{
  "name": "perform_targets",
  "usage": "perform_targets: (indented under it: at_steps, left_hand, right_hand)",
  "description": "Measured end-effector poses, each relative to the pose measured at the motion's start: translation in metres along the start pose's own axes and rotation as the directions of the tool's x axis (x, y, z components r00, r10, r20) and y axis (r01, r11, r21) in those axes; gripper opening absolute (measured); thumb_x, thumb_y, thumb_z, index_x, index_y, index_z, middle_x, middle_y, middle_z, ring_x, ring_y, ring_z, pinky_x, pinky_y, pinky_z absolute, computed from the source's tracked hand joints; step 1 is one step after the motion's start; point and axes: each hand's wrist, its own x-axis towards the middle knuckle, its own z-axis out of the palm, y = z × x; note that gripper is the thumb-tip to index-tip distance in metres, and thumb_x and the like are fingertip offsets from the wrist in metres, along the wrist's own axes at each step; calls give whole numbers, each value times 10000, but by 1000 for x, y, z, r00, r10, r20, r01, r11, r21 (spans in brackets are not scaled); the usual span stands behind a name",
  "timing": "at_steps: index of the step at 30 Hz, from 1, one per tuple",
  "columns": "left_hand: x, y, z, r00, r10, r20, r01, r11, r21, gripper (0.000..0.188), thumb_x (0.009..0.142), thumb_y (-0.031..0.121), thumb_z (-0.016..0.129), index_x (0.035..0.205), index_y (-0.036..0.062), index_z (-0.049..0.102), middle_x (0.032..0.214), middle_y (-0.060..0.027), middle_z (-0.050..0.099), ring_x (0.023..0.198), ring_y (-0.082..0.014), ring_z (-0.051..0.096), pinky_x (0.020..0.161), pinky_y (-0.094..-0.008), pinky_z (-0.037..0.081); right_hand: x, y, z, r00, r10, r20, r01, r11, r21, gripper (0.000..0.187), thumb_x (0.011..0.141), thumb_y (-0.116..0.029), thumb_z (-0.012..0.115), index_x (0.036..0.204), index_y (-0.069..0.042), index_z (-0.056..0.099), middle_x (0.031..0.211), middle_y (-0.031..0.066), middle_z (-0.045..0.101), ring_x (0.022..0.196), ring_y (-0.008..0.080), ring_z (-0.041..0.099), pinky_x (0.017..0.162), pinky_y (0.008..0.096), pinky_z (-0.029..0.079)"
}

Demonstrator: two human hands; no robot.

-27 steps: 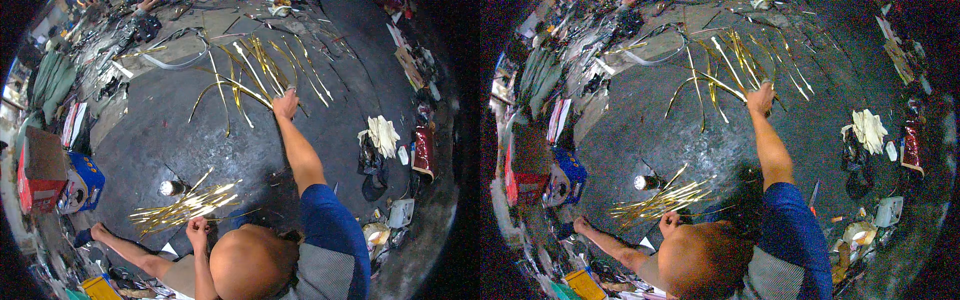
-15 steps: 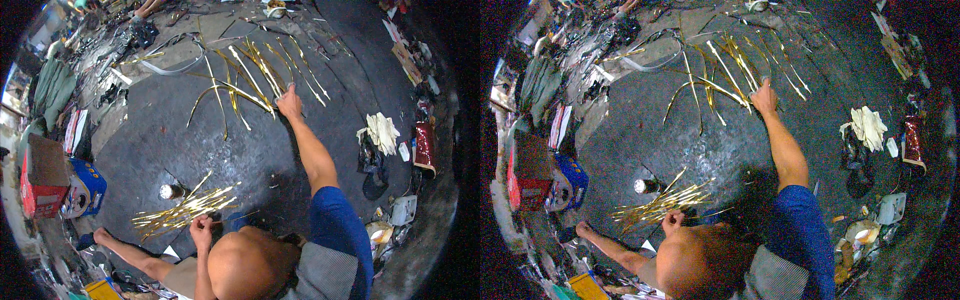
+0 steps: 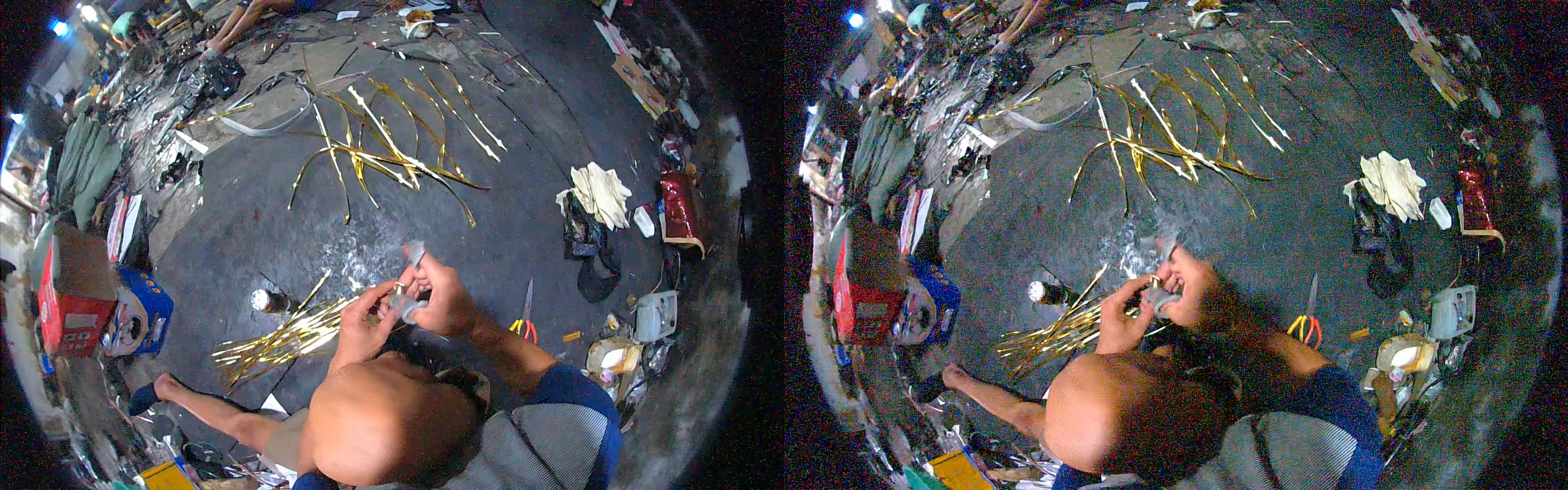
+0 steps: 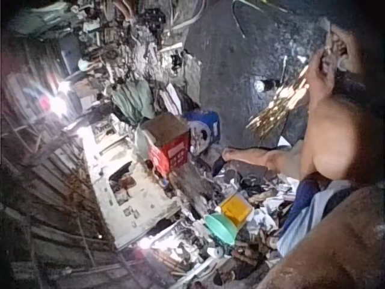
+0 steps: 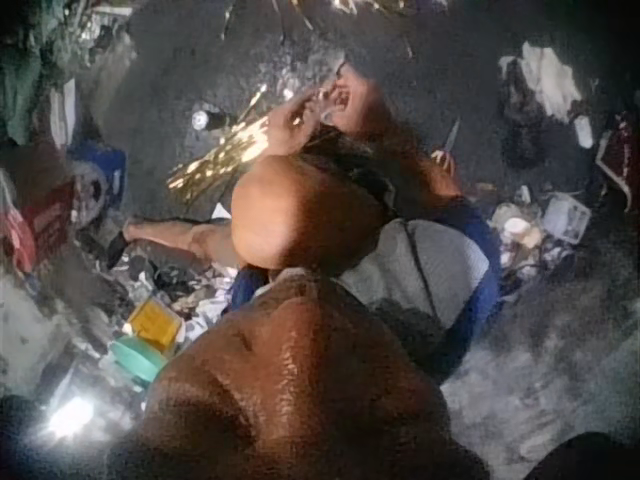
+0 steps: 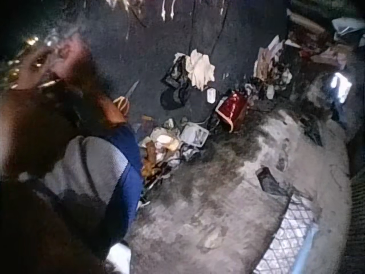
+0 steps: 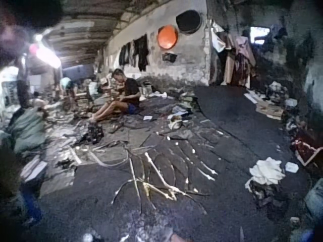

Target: The person sits on the floor and wraps gold decorative sticks with a gray material. They pick up each stick, wrap it, and place it into a growing bundle. The person handles the sticks one at a time and accumulates them in a pile.

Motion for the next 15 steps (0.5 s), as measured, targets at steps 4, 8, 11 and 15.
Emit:
perform_targets:
  at_steps: [4,8,11,15]
  left_hand:
    - [1,26,-3,979,-189,-73,144,903,-405,393,850,-51,694,1223,2,582,773,-16,620,662,-68,594,594,-203,482]
    - [2,48,-21,937,-294,-189,106,754,-649,490,846,-48,666,1297,51,500,848,-76,675,719,-97,635,637,-222,482]
    - [-4,33,-25,899,-335,-282,101,786,-610,315,872,-1,665,1178,39,598,834,-36,673,728,-82,606,661,-220,476]
    - [-22,16,-39,836,-380,-396,88,805,-587,189,860,9,704,1047,4,678,823,-8,670,723,-66,596,668,-204,469]
  right_hand:
    - [1,22,0,976,-23,-218,98,936,337,642,818,-44,717,1363,-3,380,1136,124,608,898,185,647,849,310,518]
    - [0,-14,21,994,53,96,-80,949,306,682,818,-39,760,1373,-6,365,1180,129,617,1028,174,649,907,327,517]
    - [0,-9,41,999,48,20,-50,996,77,403,788,-91,766,1134,-6,578,1016,112,678,893,181,686,763,328,554]
    - [14,-25,57,967,-250,55,255,926,-279,226,800,-191,742,904,-8,661,861,146,635,767,318,653,677,402,523]
